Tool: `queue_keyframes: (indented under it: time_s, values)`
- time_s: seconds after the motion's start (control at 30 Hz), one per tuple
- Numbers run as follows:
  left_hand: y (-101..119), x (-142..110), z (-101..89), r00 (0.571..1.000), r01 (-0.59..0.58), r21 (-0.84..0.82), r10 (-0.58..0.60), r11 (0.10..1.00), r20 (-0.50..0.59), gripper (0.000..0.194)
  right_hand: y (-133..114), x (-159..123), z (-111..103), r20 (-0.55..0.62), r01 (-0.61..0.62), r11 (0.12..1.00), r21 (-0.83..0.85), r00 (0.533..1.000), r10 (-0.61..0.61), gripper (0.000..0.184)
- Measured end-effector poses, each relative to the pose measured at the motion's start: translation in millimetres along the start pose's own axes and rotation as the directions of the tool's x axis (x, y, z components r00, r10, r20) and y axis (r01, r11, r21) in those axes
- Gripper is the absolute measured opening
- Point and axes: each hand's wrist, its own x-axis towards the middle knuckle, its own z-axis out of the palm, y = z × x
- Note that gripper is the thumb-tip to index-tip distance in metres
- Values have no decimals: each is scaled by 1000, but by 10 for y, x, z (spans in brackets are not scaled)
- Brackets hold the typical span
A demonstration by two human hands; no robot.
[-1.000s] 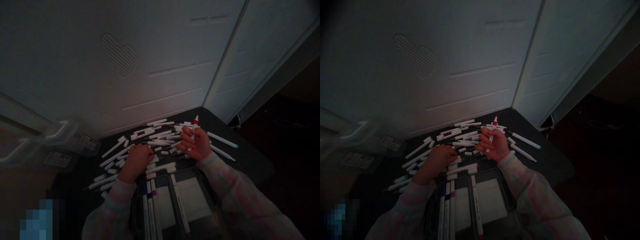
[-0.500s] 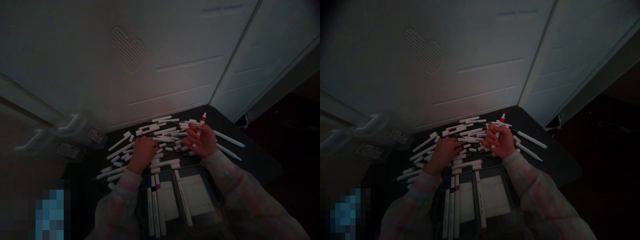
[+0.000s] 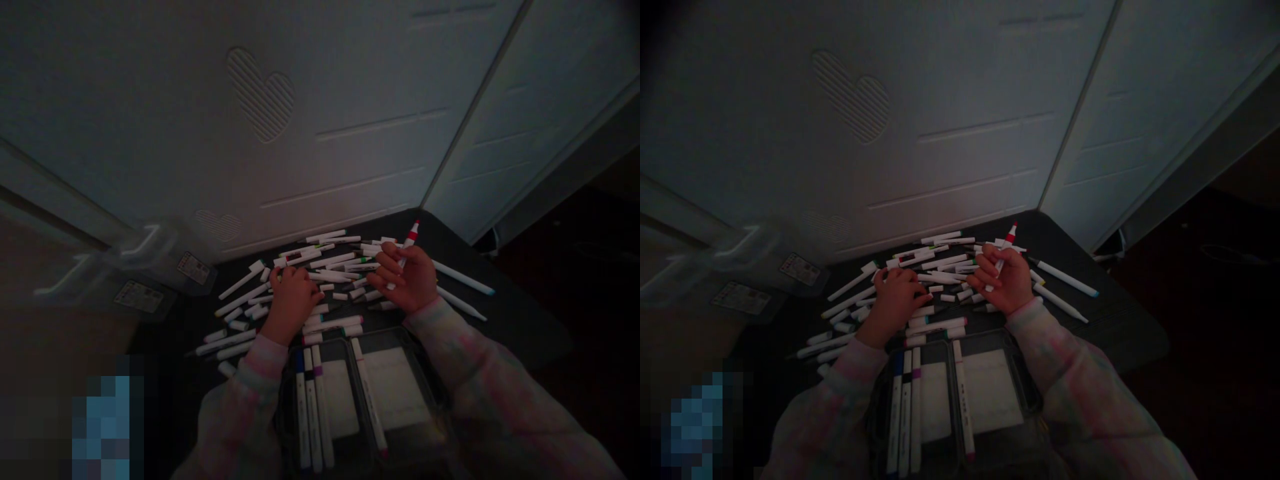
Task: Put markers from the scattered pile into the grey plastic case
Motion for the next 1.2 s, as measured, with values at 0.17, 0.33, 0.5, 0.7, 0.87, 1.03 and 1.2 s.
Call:
queue_keyframes:
  time_s: [0.17,0.33,0.5,0.7,0.87,1.03,1.2]
  values:
    - [-13,7,26,1000,3,-15,-3,1000,1,12,1,26,3,-19,21,1000,17,1000,-20,27]
    - [-18,11,53,1000,3,-44,-1,999,28,11,-1,33,-7,-8,35,999,29,999,-35,27]
    - [-19,13,64,1000,-6,-58,7,998,22,10,9,10,-13,52,13,1000,10,999,-14,29]
    - [-21,26,-204,977,161,-555,-210,816,-25,8,16,13,-3,56,8,1000,-5,998,-7,28]
    - [90,-66,-635,940,147,-901,-227,-408,256,16,23,20,-6,32,0,1000,-6,999,1,29]
    - [234,-190,-888,955,45,-593,-140,-804,262,18,25,1,-7,-10,-6,999,-39,1000,6,30]
    - [282,-315,-1020,967,62,-505,-73,-861,244,21,21,1,12,-82,16,990,-137,996,-27,29]
